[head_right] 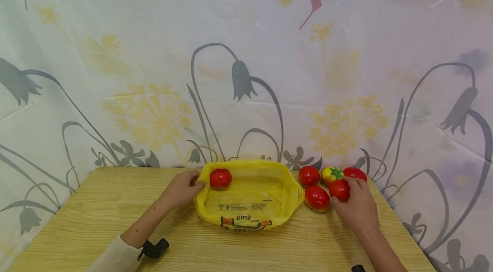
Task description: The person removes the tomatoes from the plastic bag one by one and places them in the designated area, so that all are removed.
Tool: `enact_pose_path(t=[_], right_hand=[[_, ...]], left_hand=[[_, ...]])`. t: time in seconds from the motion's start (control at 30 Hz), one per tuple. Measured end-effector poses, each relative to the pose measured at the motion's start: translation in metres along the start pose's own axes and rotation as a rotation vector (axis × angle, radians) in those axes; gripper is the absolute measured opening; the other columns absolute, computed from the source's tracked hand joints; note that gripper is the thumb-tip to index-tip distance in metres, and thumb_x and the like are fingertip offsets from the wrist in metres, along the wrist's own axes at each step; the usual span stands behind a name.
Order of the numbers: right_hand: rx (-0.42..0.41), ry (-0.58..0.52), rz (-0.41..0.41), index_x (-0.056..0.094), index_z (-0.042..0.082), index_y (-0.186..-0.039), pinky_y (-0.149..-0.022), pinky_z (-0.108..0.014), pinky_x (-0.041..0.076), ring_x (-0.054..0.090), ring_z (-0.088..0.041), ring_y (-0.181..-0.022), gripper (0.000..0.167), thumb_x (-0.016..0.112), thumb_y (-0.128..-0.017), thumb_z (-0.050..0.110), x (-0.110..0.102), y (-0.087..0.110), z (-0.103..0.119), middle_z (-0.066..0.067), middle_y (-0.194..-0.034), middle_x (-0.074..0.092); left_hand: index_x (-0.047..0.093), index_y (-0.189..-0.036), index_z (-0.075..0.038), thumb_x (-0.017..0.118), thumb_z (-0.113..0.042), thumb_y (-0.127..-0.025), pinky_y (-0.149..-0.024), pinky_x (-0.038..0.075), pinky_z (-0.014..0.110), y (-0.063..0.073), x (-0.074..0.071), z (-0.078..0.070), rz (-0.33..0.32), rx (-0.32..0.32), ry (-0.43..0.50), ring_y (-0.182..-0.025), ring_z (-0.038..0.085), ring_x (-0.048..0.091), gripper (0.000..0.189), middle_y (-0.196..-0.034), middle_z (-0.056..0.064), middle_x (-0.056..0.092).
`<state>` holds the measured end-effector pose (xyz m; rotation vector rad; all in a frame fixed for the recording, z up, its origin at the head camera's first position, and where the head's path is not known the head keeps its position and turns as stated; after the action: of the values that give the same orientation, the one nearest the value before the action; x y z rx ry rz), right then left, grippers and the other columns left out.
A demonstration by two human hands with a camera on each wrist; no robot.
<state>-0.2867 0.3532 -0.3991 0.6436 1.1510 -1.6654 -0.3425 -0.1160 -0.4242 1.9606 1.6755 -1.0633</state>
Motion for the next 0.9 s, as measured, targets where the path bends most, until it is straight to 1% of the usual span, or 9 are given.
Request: enact_pose_path(t=[0.13,0.23,0.43,0.57,0.8,0.9], right_hand=[[0.035,0.002,0.067,0.052,-0.015,-0.138,-0.095,-0.078,0.044,0.050,-0.063,-0.119,0.069,0.081,-0.084,0.015,0.008,0.000,-0.007,-0.041,-0.139,0.045],[0.051,0.005,0.096,0.051,-0.016,-0.138,-0.096,-0.078,0.043,0.050,-0.064,-0.119,0.070,0.080,-0.084,0.015,0.012,0.000,-0.011,-0.042,-0.139,0.044],[0.048,0.014,0.103,0.052,-0.017,-0.136,-0.097,-0.077,0.043,0.050,-0.063,-0.120,0.068,0.081,-0.083,0.014,0.016,-0.001,-0.013,-0.042,-0.137,0.045],[0.037,0.008,0.100,0.053,-0.017,-0.134,-0.097,-0.076,0.044,0.050,-0.062,-0.120,0.066,0.082,-0.082,0.014,0.017,-0.001,-0.013,-0.042,-0.136,0.046],[0.066,0.006,0.153,0.050,-0.016,-0.137,-0.097,-0.077,0.044,0.048,-0.063,-0.122,0.068,0.080,-0.085,0.015,0.021,-0.002,-0.017,-0.046,-0.137,0.042],[0.066,0.011,0.161,0.050,-0.016,-0.138,-0.097,-0.077,0.044,0.047,-0.064,-0.122,0.069,0.081,-0.085,0.015,0.022,-0.002,-0.017,-0.047,-0.138,0.041]], left_hand=[[0.058,-0.082,-0.012,0.067,-0.014,-0.101,-0.055,0.031,0.026,-0.001,0.001,0.000,0.003,-0.004,0.012,-0.054,0.012,0.033,0.021,-0.062,-0.002,0.037],[0.059,-0.083,-0.011,0.067,-0.014,-0.101,-0.054,0.031,0.025,-0.001,0.001,0.000,0.003,-0.006,0.018,-0.054,0.012,0.034,0.019,-0.062,-0.002,0.038],[0.056,-0.081,-0.012,0.067,-0.015,-0.101,-0.055,0.030,0.026,-0.001,0.000,0.000,0.006,-0.013,0.007,-0.054,0.012,0.032,0.023,-0.063,-0.002,0.037],[0.053,-0.078,-0.012,0.067,-0.015,-0.100,-0.056,0.030,0.026,0.000,-0.001,-0.001,-0.001,-0.004,-0.005,-0.054,0.012,0.030,0.027,-0.062,-0.003,0.035],[0.055,-0.078,-0.012,0.067,-0.014,-0.100,-0.055,0.030,0.025,0.001,-0.001,-0.002,0.003,0.001,0.007,-0.053,0.012,0.031,0.025,-0.061,-0.003,0.036],[0.056,-0.079,-0.012,0.067,-0.014,-0.100,-0.054,0.030,0.025,0.000,-0.001,-0.001,0.000,-0.002,0.010,-0.053,0.012,0.032,0.023,-0.061,-0.003,0.037]])
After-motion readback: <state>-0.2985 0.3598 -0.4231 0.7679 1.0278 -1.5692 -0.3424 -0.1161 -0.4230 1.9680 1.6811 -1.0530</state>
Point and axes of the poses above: each hand's wrist, its own y-axis away from the middle knuckle, its own x-axis out of the palm, z = x × y, the point moved 8 cm from there along -y, towards the middle knuckle
